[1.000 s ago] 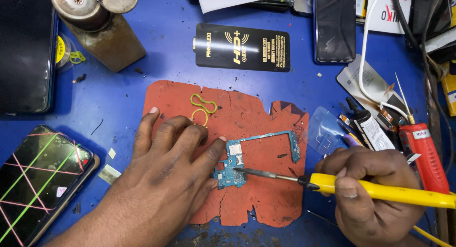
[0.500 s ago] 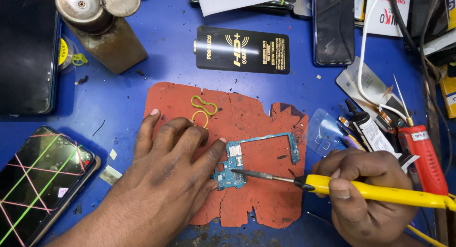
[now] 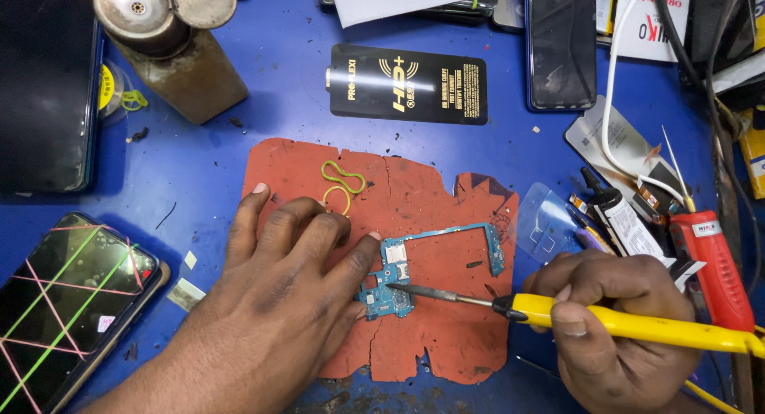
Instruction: The person uses a soldering iron to heat and remove a small component from a blue circuit board. They then use a purple plastic tool to scrape the area and a white tissue to wipe the board clean. The person continues soldering other areas of the board and removes another small component.
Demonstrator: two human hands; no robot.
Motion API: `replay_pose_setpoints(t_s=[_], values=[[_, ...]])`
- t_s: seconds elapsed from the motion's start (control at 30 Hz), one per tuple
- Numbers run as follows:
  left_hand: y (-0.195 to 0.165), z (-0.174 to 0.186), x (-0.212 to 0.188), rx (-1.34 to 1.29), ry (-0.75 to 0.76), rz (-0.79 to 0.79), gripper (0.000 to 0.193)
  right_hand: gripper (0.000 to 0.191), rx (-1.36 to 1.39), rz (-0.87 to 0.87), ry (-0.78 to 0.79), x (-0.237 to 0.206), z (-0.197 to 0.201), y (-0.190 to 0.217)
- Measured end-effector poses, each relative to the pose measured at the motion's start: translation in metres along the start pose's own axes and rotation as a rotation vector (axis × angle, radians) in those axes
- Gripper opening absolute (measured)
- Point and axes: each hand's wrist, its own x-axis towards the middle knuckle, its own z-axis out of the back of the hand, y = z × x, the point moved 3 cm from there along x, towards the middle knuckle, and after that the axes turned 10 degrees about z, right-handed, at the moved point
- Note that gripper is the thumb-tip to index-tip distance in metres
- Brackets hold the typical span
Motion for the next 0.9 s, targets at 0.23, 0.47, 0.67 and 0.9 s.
replay_pose_setpoints(t_s=[0.23,0.47,0.67,0.9], values=[[0.0001,-0.0008,-0.0002,-0.023,-0.003,-0.011,0.059,0.011,0.048,0.02,-0.025,-0.0007,-0.0019,0.0015],[0.0005,-0.0015,-0.0009,-0.011,-0.001,-0.007,0.059,0.012,0.033,0.004,-0.036,-0.0024,-0.0004,0.0005],[0.0005,-0.0022,-0.0008,0.01,-0.002,0.002,0.059,0.013,-0.015,0.03,-0.012,-0.0038,0.0004,0.0001],[0.0009,-0.0036,-0.0006,0.013,0.014,0.02,0.059,0.012,-0.041,0.037,0.006,-0.004,-0.001,-0.0005]])
